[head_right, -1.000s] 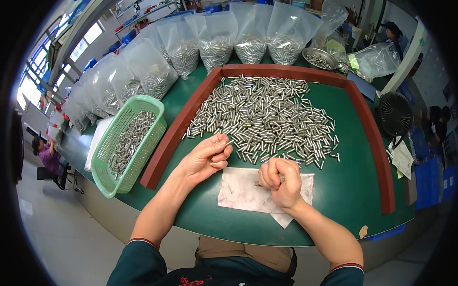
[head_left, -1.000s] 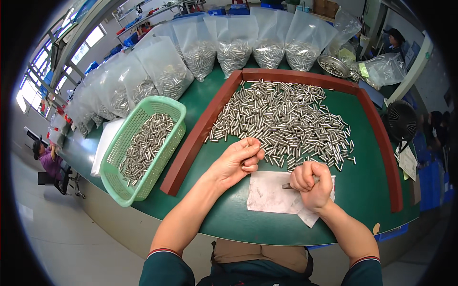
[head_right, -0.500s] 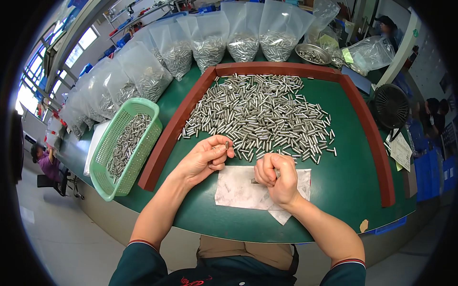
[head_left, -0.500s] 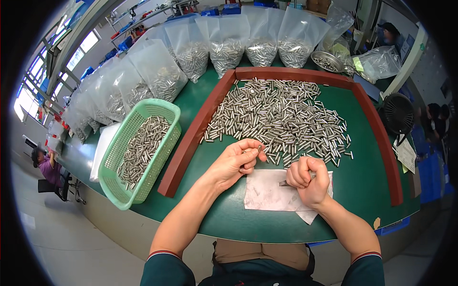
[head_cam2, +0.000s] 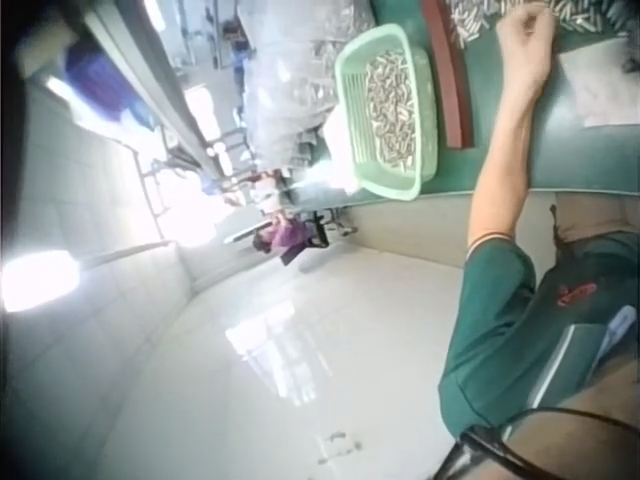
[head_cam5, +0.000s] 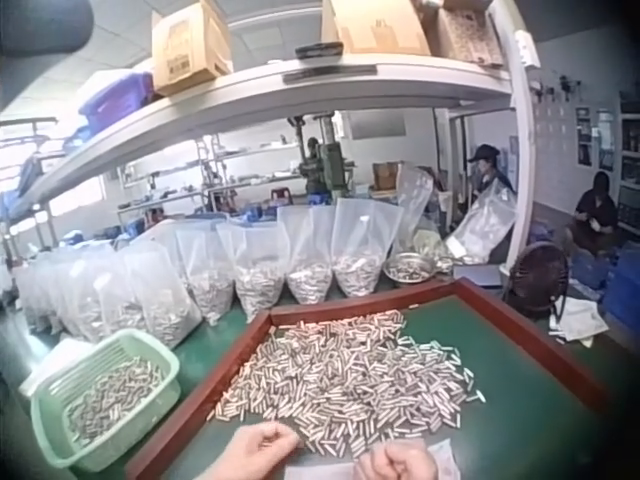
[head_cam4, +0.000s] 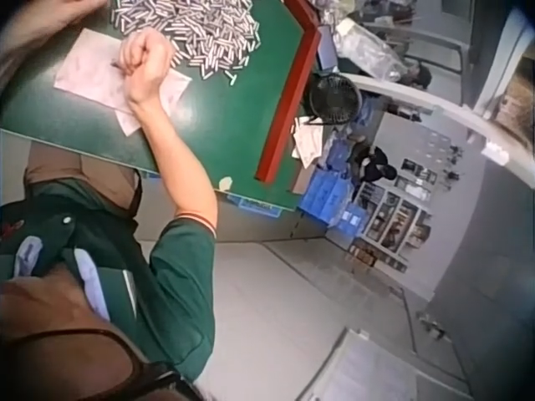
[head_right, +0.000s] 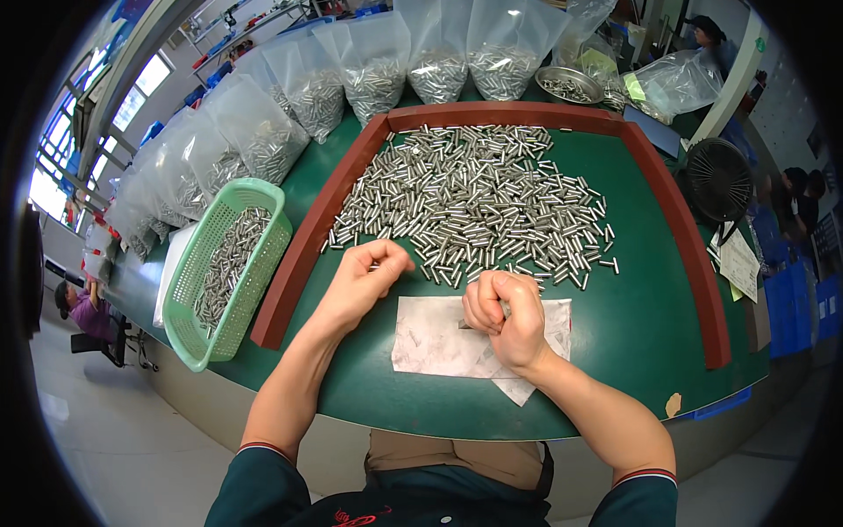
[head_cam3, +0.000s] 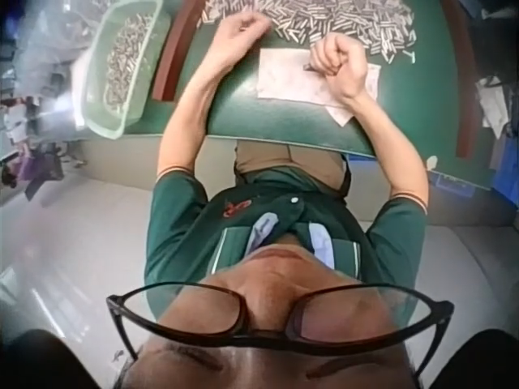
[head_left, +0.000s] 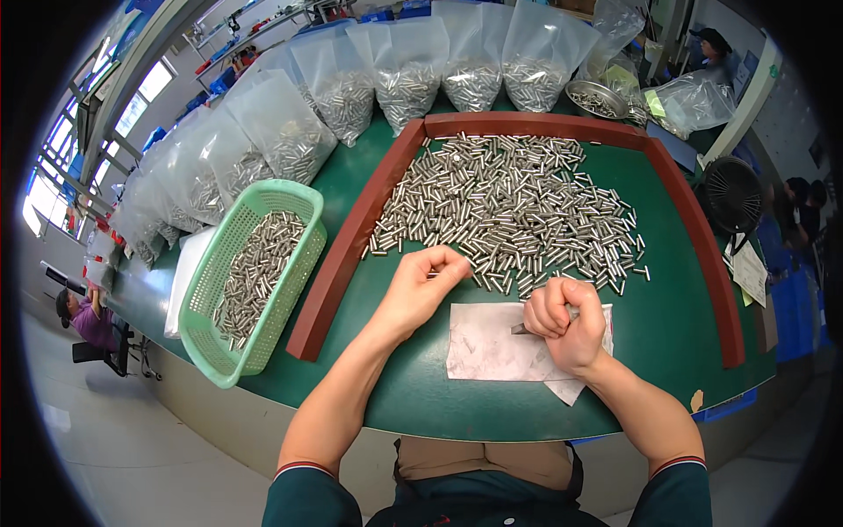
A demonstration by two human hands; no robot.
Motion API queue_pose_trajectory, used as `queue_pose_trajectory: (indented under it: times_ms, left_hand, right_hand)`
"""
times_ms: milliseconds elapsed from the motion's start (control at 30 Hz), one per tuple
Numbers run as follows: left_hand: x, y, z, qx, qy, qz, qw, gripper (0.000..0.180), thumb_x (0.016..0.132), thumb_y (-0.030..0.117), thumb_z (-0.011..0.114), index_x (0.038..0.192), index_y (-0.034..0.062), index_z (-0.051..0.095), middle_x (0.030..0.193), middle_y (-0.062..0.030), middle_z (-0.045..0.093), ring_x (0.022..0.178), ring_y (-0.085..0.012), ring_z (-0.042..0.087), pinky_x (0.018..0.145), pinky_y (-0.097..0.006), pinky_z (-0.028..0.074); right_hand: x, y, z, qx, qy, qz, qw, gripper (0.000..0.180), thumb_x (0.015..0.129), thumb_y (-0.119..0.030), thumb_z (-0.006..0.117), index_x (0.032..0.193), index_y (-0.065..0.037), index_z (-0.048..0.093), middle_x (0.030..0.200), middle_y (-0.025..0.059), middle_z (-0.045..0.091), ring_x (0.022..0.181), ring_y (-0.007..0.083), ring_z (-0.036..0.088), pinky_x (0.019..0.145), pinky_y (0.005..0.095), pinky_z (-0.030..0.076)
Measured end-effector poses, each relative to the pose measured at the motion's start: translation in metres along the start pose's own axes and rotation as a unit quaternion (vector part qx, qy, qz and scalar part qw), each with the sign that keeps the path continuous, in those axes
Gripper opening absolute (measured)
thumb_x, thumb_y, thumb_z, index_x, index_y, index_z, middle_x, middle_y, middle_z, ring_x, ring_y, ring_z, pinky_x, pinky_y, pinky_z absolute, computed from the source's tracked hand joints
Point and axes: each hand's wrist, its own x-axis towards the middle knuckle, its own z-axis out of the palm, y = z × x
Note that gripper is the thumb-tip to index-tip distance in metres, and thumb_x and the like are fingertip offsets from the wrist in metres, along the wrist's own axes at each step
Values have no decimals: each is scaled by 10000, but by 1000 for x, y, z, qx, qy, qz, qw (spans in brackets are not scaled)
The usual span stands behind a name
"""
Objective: Inspecting small metal pins on a workbench and sorting them into a basket.
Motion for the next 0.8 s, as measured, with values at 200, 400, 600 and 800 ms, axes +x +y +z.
queue_pose_trajectory:
  times_ms: [200, 400, 600, 800]
  left_hand:
    - [2, -3, 13, 362, 28, 187, 913, 91, 710, 63, 638, 781, 21, 598, 592, -118, 555, 498, -210, 544, 471, -294, 419]
    - [9, -18, 14, 372, 38, 247, 894, 115, 713, 84, 649, 777, 12, 586, 590, -104, 547, 491, -197, 524, 476, -291, 417]
    - [8, -9, 13, 82, 66, 97, 990, 109, 849, 113, 524, 835, 5, 533, 639, -2, 490, 530, -61, 423, 477, -185, 337]
    - [4, -3, 4, -403, -31, -108, 909, 94, 829, 129, 551, 850, 70, 480, 704, -36, 477, 499, -36, 296, 452, -163, 257]
  right_hand:
    - [0, -2, -3, 1, 3, 1, 1000, 347, 827, -196, 317, 499, -86, 284, 428, 11, 278, 398, 93, 208, 402, 250, 194]
    - [0, -2, 0, 4, 3, -2, 1000, 340, 835, -164, 304, 506, -85, 276, 433, 8, 282, 401, 89, 214, 401, 242, 194]
    - [-2, -1, -1, -1, 2, -9, 1000, 332, 832, -154, 301, 508, -87, 271, 434, 6, 280, 399, 86, 212, 398, 238, 190]
    - [-2, -2, 0, -1, 2, -5, 1000, 321, 823, -146, 304, 510, -87, 270, 435, 5, 277, 400, 84, 211, 396, 237, 187]
